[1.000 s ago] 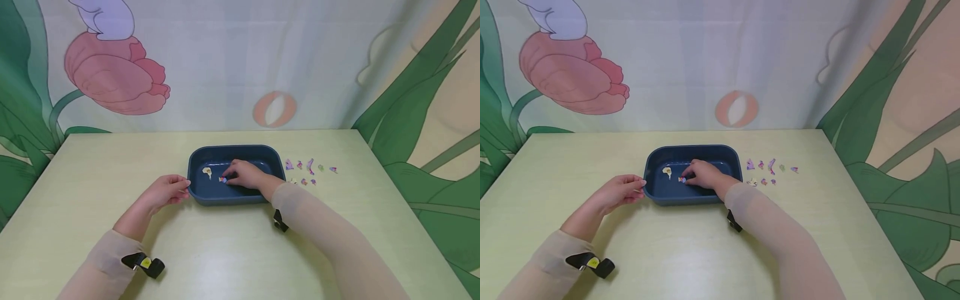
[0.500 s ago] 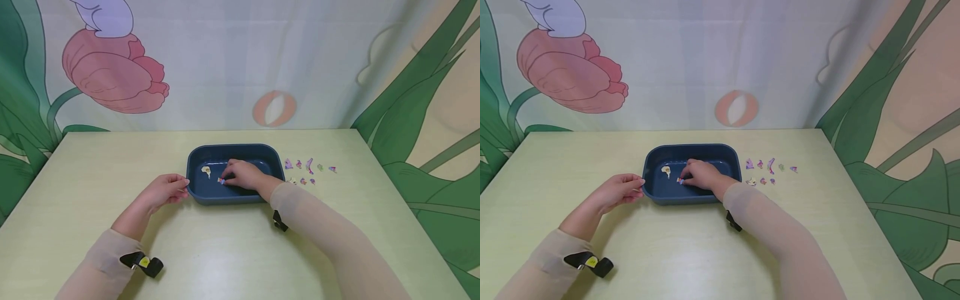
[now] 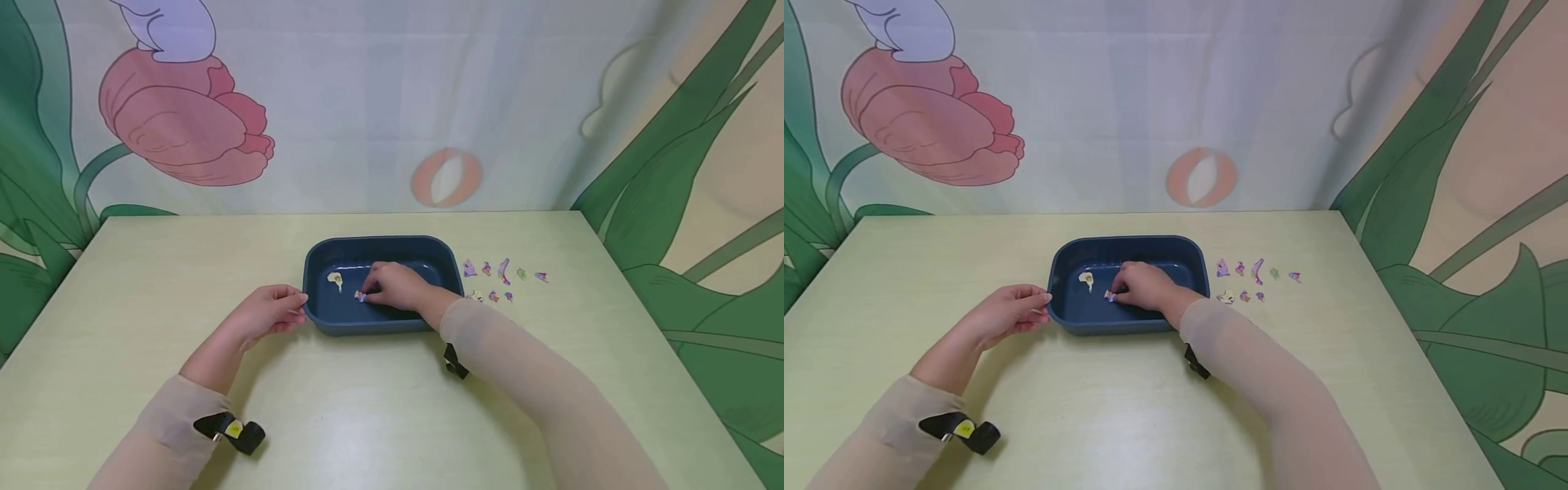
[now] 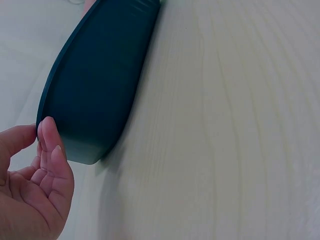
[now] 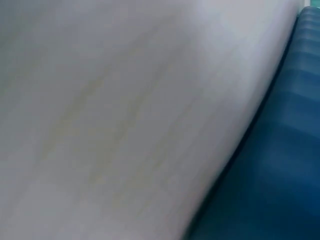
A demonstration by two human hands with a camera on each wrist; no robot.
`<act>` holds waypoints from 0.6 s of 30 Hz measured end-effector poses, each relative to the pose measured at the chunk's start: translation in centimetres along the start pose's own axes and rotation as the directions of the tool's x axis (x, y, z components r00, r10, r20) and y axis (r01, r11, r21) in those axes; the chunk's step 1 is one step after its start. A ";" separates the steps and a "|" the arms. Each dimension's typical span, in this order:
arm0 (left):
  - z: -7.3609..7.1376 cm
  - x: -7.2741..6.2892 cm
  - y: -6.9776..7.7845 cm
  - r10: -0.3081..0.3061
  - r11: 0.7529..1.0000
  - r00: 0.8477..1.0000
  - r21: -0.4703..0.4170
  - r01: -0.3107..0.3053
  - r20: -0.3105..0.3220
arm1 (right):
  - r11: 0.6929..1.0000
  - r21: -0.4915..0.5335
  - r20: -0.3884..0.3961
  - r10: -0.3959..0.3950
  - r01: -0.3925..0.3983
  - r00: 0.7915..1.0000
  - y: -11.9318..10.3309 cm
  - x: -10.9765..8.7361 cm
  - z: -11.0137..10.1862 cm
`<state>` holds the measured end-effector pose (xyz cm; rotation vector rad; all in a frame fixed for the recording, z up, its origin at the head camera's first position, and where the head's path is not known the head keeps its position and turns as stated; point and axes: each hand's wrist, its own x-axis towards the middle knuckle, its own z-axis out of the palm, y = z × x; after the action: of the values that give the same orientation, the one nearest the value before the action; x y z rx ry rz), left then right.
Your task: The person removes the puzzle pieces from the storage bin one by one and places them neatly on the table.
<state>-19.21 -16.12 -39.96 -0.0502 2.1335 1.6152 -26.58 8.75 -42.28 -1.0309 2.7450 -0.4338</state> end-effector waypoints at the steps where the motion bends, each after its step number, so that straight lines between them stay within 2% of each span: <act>1: 0.0 0.0 0.0 -0.003 1.000 1.000 -0.001 0.003 0.000 | 1.000 0.013 -0.016 -0.004 0.004 1.000 0.1 0.0 0.0; 8: 0.0 0.2 -0.1 0.001 1.000 1.000 -0.021 -0.001 0.008 | 0.991 0.124 -0.150 -0.039 0.058 0.988 0.5 -0.4 -0.7; 13: -0.1 0.3 -0.2 0.000 1.000 1.000 -0.027 0.000 -0.002 | 0.979 0.190 -0.146 -0.043 0.071 0.988 0.4 -1.2 -1.6; 18: -0.1 0.2 -0.3 -0.018 0.999 1.000 -0.035 0.017 -0.010 | 0.977 0.205 -0.172 -0.030 0.065 0.985 0.9 -2.3 -2.5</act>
<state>-19.37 -16.26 -40.27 -0.0887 2.1072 1.6455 -26.08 11.51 -40.07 -1.0508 2.7448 -0.8350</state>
